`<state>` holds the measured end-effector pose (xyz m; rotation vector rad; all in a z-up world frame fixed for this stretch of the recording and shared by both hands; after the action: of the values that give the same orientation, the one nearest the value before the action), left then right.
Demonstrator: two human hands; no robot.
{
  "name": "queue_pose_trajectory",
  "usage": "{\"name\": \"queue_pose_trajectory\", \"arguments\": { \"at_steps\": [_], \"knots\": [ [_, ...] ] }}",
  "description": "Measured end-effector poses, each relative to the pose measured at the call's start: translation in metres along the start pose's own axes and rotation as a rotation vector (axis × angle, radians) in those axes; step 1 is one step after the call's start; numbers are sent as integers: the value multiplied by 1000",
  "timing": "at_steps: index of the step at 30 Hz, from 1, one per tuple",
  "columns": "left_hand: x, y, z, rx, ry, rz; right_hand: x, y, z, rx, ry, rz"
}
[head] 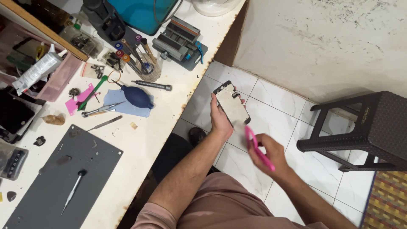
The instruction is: Cleaning a phone frame with a brush and unboxing a new screen and battery for repair.
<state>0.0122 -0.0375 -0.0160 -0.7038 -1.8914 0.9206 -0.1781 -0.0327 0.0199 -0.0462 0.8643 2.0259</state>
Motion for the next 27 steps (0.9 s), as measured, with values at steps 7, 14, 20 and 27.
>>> {"name": "queue_pose_trajectory", "arguments": {
  "at_steps": [7,14,20,27],
  "knots": [
    [18,-15,-3,20,3,-70,1,-11,44,71,205,-68],
    [33,-29,-12,9,25,-62,-22,27,-2,231,177,-196],
    [24,-16,-5,-82,76,-60,-21,20,10,232,340,230],
    [14,-8,-4,-80,121,51,-33,33,36,35,421,227]
  ]
}}
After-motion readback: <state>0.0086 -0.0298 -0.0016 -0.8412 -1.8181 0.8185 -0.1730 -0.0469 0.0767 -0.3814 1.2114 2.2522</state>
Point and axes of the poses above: each hand's wrist, its own x-axis away from the middle knuckle, its own y-axis out of the back of the hand, z = x × y, the point moved 5 cm from there along -x, towards the middle knuckle, and after that the axes turned 8 degrees about x, right-handed, at the moved point
